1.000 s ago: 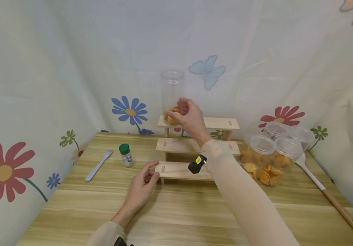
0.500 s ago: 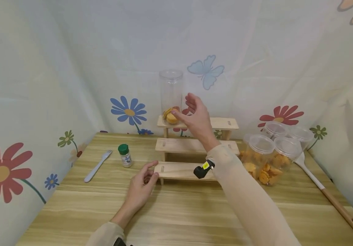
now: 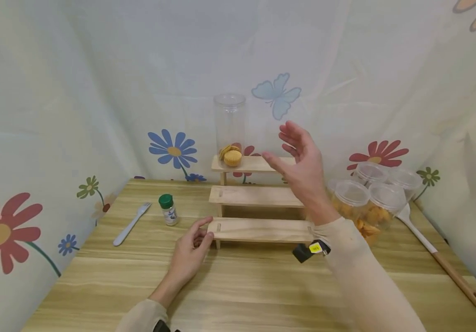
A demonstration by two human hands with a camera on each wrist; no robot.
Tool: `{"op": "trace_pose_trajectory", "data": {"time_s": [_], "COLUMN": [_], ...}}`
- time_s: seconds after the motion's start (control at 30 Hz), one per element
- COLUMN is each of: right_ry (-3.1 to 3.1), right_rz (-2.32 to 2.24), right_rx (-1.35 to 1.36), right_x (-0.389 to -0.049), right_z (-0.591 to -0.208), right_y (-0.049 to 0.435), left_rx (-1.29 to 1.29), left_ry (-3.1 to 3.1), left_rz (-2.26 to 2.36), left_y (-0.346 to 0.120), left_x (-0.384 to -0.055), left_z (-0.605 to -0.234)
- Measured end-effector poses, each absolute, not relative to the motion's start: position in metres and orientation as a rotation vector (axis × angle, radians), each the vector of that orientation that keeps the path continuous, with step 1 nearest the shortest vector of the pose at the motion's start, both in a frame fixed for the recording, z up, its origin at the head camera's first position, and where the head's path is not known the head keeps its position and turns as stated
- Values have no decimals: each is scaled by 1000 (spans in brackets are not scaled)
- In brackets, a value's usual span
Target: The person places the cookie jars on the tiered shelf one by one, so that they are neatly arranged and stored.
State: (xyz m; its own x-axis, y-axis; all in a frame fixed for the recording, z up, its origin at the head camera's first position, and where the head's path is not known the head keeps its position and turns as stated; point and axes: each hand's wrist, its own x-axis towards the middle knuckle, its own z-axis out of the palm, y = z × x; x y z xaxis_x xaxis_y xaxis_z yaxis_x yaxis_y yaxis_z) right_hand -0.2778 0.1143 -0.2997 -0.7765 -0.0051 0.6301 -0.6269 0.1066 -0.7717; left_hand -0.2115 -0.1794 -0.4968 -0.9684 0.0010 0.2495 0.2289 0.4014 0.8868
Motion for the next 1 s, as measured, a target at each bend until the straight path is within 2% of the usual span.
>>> {"op": "trace_pose_trajectory", "data": {"time_s": [0.47, 0.83, 1.0], "right_ry": [-1805, -1930, -1923], "right_rz": [1545, 1350, 1431], "right_rx": [407, 91, 12], "right_x": [-218, -190, -185], "right_z": [-307, -357, -385], "right_y": [221, 296, 314], "left_rx": [-156, -170, -187], "left_ry": [-2473, -2471, -2467], "left_rz": [-1588, -1590, -1593], "left_y": [-181, -180, -180], "left_x": [-211, -210, -210], "left_z": [-498, -497, -496]}}
